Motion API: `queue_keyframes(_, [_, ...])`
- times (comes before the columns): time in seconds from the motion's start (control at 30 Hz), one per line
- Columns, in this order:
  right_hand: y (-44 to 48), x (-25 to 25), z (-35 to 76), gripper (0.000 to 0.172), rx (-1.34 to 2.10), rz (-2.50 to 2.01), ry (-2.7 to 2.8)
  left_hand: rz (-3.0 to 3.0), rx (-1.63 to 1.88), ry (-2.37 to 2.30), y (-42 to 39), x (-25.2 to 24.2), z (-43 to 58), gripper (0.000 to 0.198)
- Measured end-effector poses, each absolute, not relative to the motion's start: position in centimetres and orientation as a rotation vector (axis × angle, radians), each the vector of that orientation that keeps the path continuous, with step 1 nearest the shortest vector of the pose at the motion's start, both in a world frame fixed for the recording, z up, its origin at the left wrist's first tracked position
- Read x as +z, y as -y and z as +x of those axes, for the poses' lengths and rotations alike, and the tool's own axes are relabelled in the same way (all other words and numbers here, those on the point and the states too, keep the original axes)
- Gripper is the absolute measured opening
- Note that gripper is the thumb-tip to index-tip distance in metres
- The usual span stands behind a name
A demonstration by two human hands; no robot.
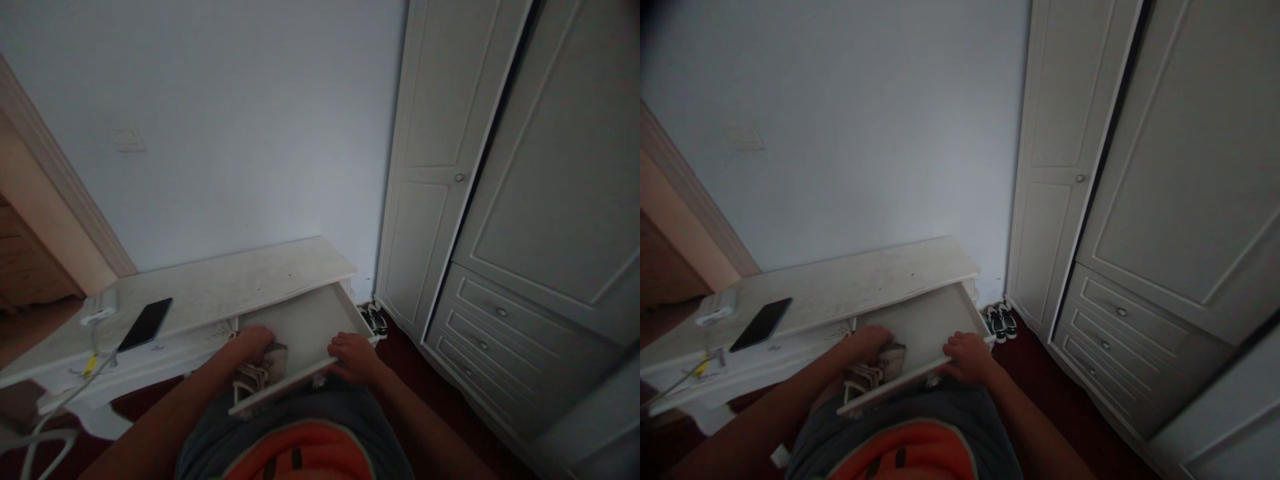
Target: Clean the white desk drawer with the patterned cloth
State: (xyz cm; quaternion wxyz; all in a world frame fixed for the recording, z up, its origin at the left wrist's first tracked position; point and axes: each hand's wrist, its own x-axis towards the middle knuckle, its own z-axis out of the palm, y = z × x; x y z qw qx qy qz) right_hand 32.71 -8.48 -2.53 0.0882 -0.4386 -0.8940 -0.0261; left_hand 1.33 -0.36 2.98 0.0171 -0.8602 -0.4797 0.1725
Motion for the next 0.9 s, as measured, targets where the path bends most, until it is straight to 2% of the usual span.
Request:
queue_keyframes(0.1, [8.5,-2.3,32.7,0.054,-0.076,-1.299,2.664,-2.671,0.500,1.481,0.8,3.0,1.2,0.033])
queue_keyframes(0.3, [8.5,-2.1,32.6,0.055,-0.066,-1.290,2.670,-2.566,0.291,1.573,0.4,2.4,1.7,0.051])
queue_keyframes(0.4, [8.5,-2.3,32.6,0.057,-0.058,-1.280,2.664,-2.554,0.227,1.618,0.3,1.8,2.1,0.053])
queue_keyframes(0.6, [8.6,-2.5,32.5,0.060,-0.066,-1.279,2.654,-2.858,0.154,1.429,1.1,2.0,2.9,0.057])
queue_keyframes(0.73, [8.7,-2.3,32.5,0.058,-0.052,-1.272,2.657,-2.895,0.181,1.304,2.0,2.2,2.7,0.082])
queue_keyframes(0.9, [8.6,-2.4,32.5,0.058,-0.055,-1.286,2.651,-2.618,0.278,1.643,1.2,1.4,1.6,0.060])
